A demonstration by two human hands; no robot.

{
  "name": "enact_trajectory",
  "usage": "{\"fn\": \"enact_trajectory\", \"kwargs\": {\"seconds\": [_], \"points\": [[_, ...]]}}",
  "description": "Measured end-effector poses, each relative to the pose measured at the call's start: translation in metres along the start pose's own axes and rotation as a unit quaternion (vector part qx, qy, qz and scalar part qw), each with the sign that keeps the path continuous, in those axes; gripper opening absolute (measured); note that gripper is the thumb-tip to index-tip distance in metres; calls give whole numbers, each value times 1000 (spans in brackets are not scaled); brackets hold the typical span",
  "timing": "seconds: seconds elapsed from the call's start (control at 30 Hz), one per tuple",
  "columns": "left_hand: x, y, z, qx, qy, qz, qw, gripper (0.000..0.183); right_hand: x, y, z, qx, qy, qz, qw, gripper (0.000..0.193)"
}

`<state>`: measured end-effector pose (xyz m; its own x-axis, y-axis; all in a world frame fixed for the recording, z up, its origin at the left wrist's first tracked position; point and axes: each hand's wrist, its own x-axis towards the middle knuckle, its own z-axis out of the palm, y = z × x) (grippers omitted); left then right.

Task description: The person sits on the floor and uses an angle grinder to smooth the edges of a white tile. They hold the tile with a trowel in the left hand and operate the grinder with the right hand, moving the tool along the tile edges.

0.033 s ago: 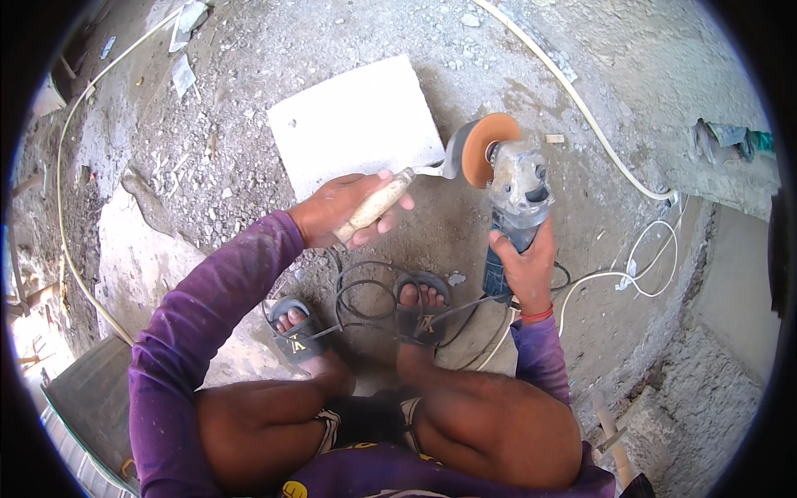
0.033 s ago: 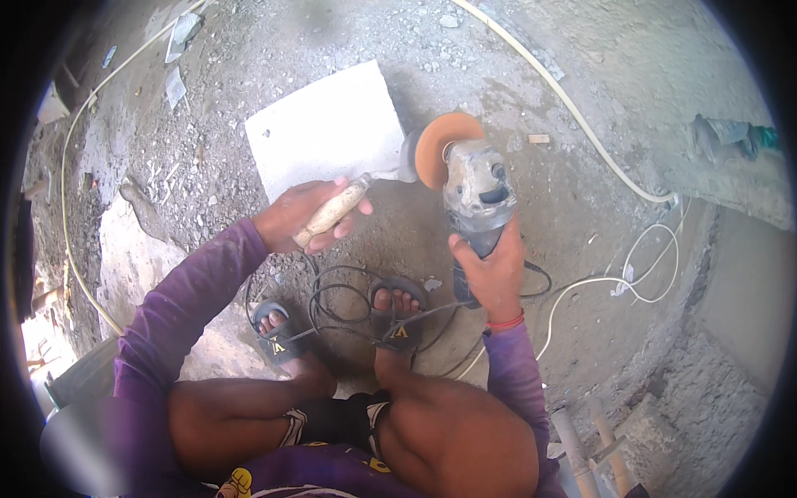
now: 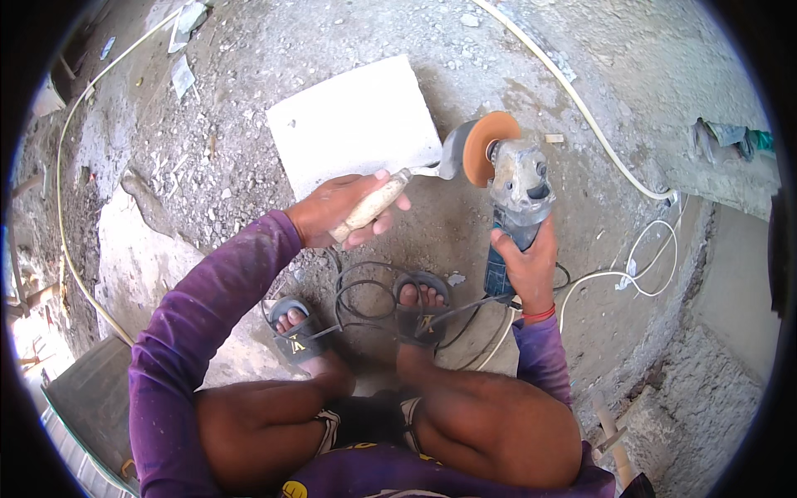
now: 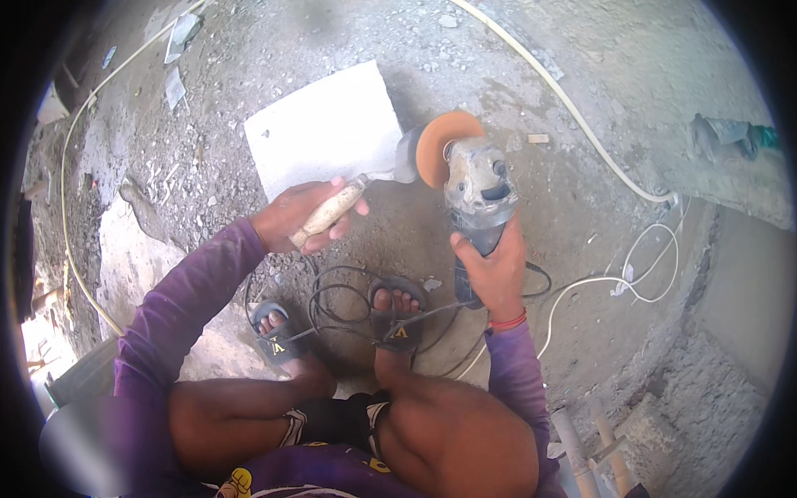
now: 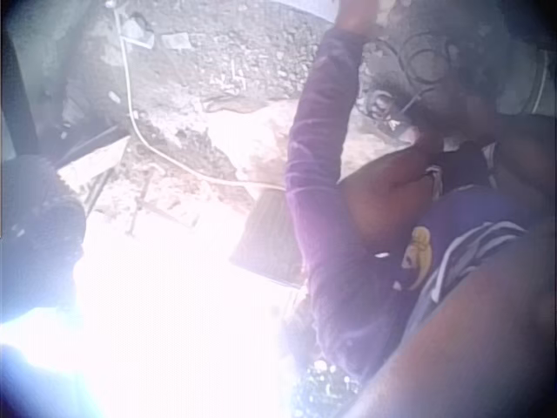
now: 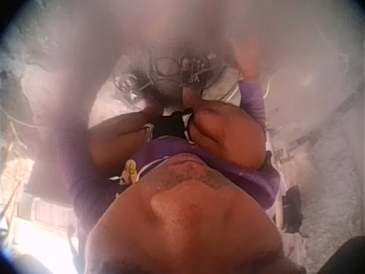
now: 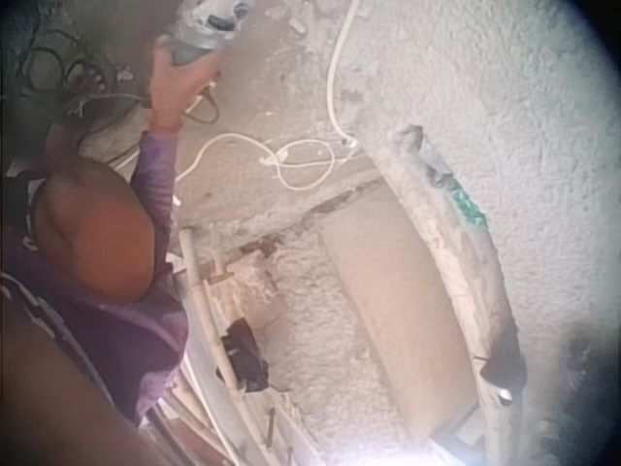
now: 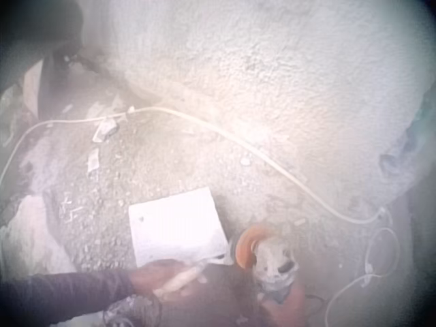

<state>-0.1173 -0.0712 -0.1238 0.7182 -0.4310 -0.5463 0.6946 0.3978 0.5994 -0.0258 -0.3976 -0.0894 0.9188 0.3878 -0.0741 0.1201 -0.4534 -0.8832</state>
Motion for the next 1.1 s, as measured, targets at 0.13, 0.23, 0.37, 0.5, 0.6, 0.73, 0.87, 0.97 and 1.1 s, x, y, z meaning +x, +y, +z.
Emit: {"fn": "enact_trajectory", "kwargs": {"seconds": [0.13, 0.23, 0.37, 0.5, 0.6, 0.73, 0.87, 0.97, 1.1], "points": [[-2, 5, -13, 23, -10, -26, 999, 69, 16, -5, -8, 50, -17, 24, 998, 66], [-2, 2, -15, 15, -15, -29, 999, 68, 20, -5, -12, 22, -21, 4, 1000, 66], [-1, 3, -16, 26, -13, -39, 999, 68, 19, -14, -15, 12, -49, -9, 999, 67], [-1, 8, -12, 30, -13, -53, 998, 67, 22, -26, -14, -39, -69, -21, 997, 67], [-2, 11, -10, 43, -6, -60, 997, 67, 24, -32, -15, -60, -89, -11, 994, 71], [-3, 12, -11, 56, -8, -60, 997, 67, 27, -32, -16, -72, -111, -20, 991, 73], [-6, 13, -13, 63, -9, -58, 996, 67, 27, -31, -14, -25, -89, -24, 995, 66], [-8, 12, -14, 68, -8, -52, 996, 67, 29, -26, -16, -15, -84, -21, 996, 66], [-8, 8, -19, 64, -16, -35, 997, 66, 30, -24, -19, -16, -72, -2, 997, 68]]}}
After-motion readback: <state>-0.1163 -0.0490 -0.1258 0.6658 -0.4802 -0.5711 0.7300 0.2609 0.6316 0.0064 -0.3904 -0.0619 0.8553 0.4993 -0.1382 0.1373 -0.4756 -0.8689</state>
